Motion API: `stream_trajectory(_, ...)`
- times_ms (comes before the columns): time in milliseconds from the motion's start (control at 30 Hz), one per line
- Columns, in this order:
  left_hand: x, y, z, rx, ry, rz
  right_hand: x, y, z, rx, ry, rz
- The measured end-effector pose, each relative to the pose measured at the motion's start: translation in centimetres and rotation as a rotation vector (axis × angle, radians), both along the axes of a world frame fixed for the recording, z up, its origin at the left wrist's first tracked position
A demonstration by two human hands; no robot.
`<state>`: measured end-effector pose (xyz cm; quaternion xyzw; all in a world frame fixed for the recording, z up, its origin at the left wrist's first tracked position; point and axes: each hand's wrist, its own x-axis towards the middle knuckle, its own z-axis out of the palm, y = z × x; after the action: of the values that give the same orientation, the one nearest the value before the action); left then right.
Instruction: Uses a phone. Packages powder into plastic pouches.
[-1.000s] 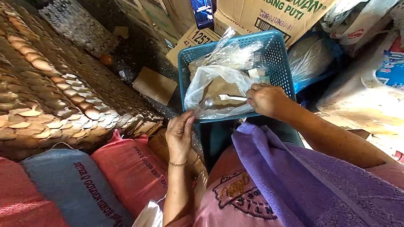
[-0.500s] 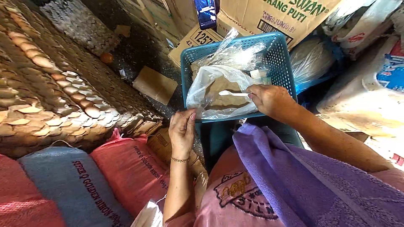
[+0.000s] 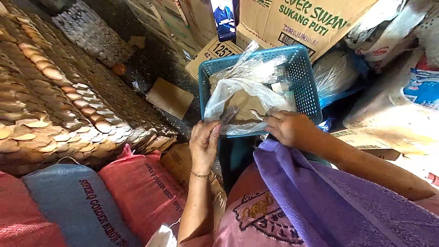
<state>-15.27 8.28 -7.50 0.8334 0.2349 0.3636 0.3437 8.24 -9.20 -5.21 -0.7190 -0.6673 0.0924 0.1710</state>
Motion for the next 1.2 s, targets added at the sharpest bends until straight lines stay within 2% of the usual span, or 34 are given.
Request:
stream_trajectory(133, 0.4, -0.5, 0.6, -0.126, -0.078, -0.065, 0.2, 0.2, 1.9, 0.089, 0.168, 0.031)
stream_trajectory(300, 0.9, -1.1, 0.8, -0.18, -0.126, -0.136, -0.4, 1.1, 4.4, 0.413, 0.316, 0.014)
stream_trajectory(367, 1.0, -1.2, 0.8, -0.18, -0.114, -0.159, -0.7, 1.6, 5.0, 0.508, 0.328, 0.043)
stream_trajectory(467, 1.1, -1.4, 0.9, -0.189, -0.109, -0.181, -0.7, 2.3, 5.5, 0.542, 0.294, 0.1)
stream_trajectory(767, 1.0, -1.5, 0.9, -0.204, -0.107, -0.239, -0.6, 2.9, 5.2, 0.391, 0.314, 0.242)
stream_trajectory(900, 0.4, -1.0, 0.6, -0.189, -0.092, -0.196, -0.2, 2.4, 4.9, 0.345, 0.284, 0.17)
stream_trajectory(1033, -0.4, -0.1, 0.4, -0.161, -0.029, -0.051, 0.6, 0.6, 3.7, 0.067, 0.026, -0.052)
stream_trajectory(1133, -0.9, 0.4, 0.3, -0.173, -0.005, 0.023, 0.6, -0.5, 2.5, -0.243, -0.035, -0.155)
stream_trajectory(1200, -1.0, 0.5, 0.3, -0.179, -0.013, 0.038, 0.4, -0.9, 2.2, -0.31, -0.04, -0.173)
